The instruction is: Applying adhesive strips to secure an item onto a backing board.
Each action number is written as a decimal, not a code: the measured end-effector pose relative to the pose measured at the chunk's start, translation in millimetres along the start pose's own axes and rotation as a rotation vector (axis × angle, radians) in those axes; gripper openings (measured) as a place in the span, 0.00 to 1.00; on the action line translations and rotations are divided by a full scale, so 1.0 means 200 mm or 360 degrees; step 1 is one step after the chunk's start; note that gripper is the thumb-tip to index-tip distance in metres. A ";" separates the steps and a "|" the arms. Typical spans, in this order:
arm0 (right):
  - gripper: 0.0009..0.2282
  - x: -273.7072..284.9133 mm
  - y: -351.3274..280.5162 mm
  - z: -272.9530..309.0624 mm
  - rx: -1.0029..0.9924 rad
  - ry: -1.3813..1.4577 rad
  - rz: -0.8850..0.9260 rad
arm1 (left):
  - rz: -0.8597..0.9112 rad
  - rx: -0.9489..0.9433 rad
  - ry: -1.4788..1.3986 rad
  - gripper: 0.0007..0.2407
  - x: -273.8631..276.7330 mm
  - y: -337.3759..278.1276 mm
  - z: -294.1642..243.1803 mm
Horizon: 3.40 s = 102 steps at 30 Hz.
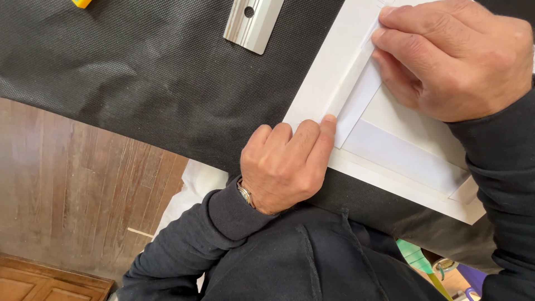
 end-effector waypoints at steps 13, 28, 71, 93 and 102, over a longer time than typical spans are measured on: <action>0.18 0.00 0.06 0.01 -0.0072 0.0024 0.0095 | -0.0006 -0.0003 -0.0035 0.09 -0.01 -0.01 0.01; 0.17 0.00 0.04 0.02 -0.0080 -0.0055 0.0071 | 0.0005 0.0039 -0.0043 0.09 -0.01 -0.01 0.02; 0.16 0.05 0.11 0.01 -0.0267 0.0039 0.0158 | 0.0182 -0.0148 0.0335 0.16 -0.05 -0.04 0.00; 0.22 -0.07 0.04 0.26 -0.0288 0.0714 0.0266 | 0.0198 -0.0272 0.0202 0.14 -0.01 0.02 -0.02; 0.32 -0.16 -0.02 0.02 -0.0361 0.0563 0.0543 | 0.0256 -0.0251 0.0142 0.15 -0.03 0.01 -0.01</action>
Point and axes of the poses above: each hand's wrist, its own y-axis towards the middle knuckle, its own x-axis out of the back of the hand, z = x × y, the point moved 10 cm from there along y, towards the middle knuckle, and after that the axes turned 9 degrees about x, right-handed, at the moved point
